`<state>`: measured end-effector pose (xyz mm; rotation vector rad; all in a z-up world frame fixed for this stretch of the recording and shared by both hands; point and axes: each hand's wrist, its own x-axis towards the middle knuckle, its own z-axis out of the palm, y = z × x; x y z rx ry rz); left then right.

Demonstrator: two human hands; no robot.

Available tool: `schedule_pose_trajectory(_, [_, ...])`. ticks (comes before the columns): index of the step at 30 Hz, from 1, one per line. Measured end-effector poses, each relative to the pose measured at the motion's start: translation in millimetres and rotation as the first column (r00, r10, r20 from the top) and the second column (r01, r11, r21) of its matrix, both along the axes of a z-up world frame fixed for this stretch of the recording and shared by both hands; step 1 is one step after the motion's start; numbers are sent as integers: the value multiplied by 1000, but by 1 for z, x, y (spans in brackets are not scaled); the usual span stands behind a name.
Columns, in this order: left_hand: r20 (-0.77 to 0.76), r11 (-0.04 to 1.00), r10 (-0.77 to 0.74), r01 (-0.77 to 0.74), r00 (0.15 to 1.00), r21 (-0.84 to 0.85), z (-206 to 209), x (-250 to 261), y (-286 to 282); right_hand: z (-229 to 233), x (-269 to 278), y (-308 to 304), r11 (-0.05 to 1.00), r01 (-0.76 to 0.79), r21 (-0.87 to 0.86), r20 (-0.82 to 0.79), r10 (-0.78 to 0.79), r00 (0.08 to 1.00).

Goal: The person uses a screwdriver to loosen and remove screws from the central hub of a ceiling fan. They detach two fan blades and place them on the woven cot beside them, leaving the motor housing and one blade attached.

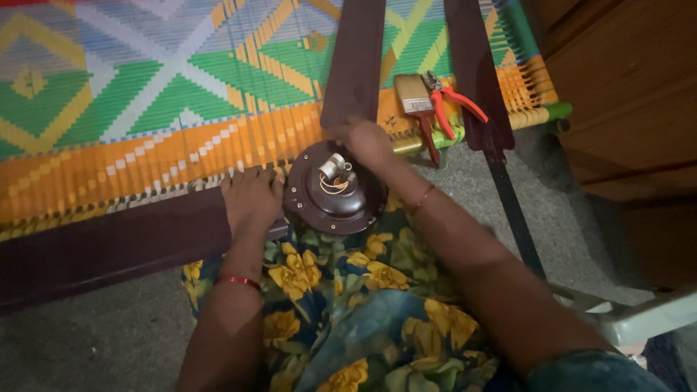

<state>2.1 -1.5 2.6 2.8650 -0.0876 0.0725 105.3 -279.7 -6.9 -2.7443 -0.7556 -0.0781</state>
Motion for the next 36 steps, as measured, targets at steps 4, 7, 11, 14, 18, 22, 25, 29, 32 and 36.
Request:
schedule_pose_trajectory(4, [40,1000,-20,20,999,9,-1,1,1,-7,-1,3,997,52,-61,-38,-54,998])
schedule_pose_trajectory(7, [59,999,-29,28,998,23,-3,-1,2,-9,-7,4,994,87,-59,-87,-92,992])
schedule_pose_trajectory(11, [69,1000,-26,27,997,-7,-3,-1,2,-13,-5,-1,995,95,39,11,-95,995])
schedule_pose_trajectory(14, [37,1000,-14,15,999,-20,-1,0,2,-8,-3,-24,880,193,433,92,-257,962])
schedule_pose_trajectory(18, [31,999,-18,19,999,-32,2,-2,1,-1,9,-76,640,613,463,-382,-480,790])
schedule_pose_trajectory(22, [46,999,-19,20,999,-33,5,-4,0,-21,22,-117,679,561,472,-181,-548,816])
schedule_pose_trajectory(25, [55,999,-16,18,998,-32,6,-5,0,-43,26,-137,785,441,435,-2,-488,873])
schedule_pose_trajectory(29, [58,1000,-8,9,998,-24,6,-3,-1,-55,29,-143,666,587,460,-263,-530,806])
schedule_pose_trajectory(32, [72,1000,-17,18,997,-11,2,-2,0,-55,27,-138,702,574,422,-248,-520,817])
schedule_pose_trajectory(36, [87,999,-34,33,996,15,-1,-1,2,-53,27,-129,756,498,425,-148,-484,862])
